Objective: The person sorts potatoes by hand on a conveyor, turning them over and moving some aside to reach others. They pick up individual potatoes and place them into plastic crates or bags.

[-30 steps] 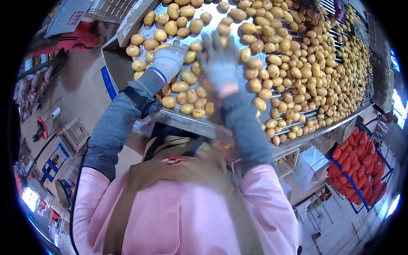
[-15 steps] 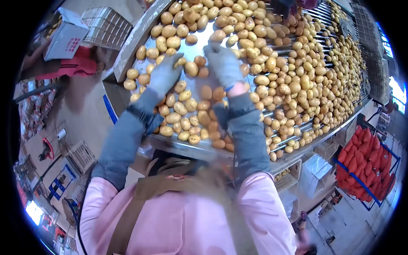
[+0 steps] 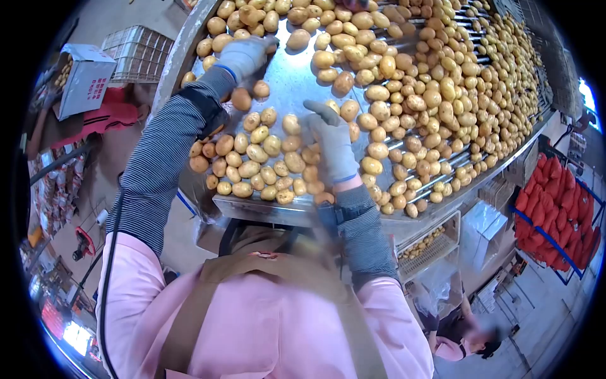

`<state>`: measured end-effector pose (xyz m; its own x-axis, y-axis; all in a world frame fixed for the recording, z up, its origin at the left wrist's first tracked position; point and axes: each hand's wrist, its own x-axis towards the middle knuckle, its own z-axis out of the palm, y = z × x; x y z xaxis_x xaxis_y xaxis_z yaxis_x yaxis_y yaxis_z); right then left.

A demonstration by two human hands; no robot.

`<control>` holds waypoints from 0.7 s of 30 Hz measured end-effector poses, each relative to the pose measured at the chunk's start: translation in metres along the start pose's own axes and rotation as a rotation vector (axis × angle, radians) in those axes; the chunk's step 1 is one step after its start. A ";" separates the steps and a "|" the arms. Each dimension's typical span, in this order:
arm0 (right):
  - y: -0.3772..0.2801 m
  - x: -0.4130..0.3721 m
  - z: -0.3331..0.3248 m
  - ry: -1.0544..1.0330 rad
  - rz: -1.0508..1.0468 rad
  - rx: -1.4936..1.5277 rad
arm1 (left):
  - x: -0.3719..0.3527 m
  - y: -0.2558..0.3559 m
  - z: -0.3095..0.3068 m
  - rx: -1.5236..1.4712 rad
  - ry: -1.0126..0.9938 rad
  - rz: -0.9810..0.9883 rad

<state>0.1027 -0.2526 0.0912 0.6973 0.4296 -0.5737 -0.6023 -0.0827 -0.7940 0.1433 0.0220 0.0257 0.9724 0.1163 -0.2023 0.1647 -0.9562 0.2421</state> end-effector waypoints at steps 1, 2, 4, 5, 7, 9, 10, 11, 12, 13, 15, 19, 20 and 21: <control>0.002 -0.003 -0.002 -0.040 0.025 0.056 | 0.001 -0.005 -0.001 -0.089 0.010 -0.011; 0.004 -0.007 -0.005 -0.078 0.049 0.114 | -0.010 -0.003 -0.005 -0.474 0.103 -0.189; 0.008 -0.017 -0.010 -0.119 -0.016 0.104 | -0.054 0.044 -0.026 -0.787 0.262 -0.281; 0.015 -0.033 -0.010 -0.121 -0.092 0.032 | -0.086 0.075 -0.022 -0.791 0.284 -0.212; 0.044 -0.059 -0.021 -0.121 -0.347 -0.344 | -0.144 0.140 0.014 -0.923 0.273 -0.112; 0.088 -0.072 -0.042 0.086 -0.736 -0.992 | -0.171 0.196 0.084 -0.418 0.324 0.071; 0.115 -0.102 -0.052 0.179 -0.651 -0.768 | -0.191 0.214 0.024 -0.541 0.465 0.295; 0.119 -0.116 -0.069 0.183 -0.679 -0.689 | -0.209 0.230 0.025 -0.599 0.235 0.357; 0.123 -0.130 -0.085 0.184 -0.708 -0.611 | -0.225 0.245 0.031 -0.648 0.005 0.409; 0.125 -0.154 -0.109 0.191 -0.641 -0.652 | -0.233 0.252 0.032 -0.675 -0.114 0.457; 0.126 -0.209 -0.145 0.245 -0.369 -0.507 | -0.237 0.262 0.027 -0.710 -0.231 0.544; 0.113 -0.307 -0.201 0.404 -0.081 -0.053 | -0.192 0.174 0.042 -0.208 0.145 0.410; 0.139 -0.329 -0.234 0.426 -0.198 -0.634 | -0.177 0.135 0.047 -0.086 0.188 0.311; 0.151 -0.337 -0.246 0.510 -0.143 -0.472 | -0.161 0.096 0.052 0.031 0.217 0.210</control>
<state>-0.1280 -0.6310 0.1152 0.9213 0.0004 -0.3887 -0.3393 -0.4874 -0.8046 -0.0062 -0.1024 0.0323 0.9978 -0.0335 0.0576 -0.0458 -0.9728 0.2270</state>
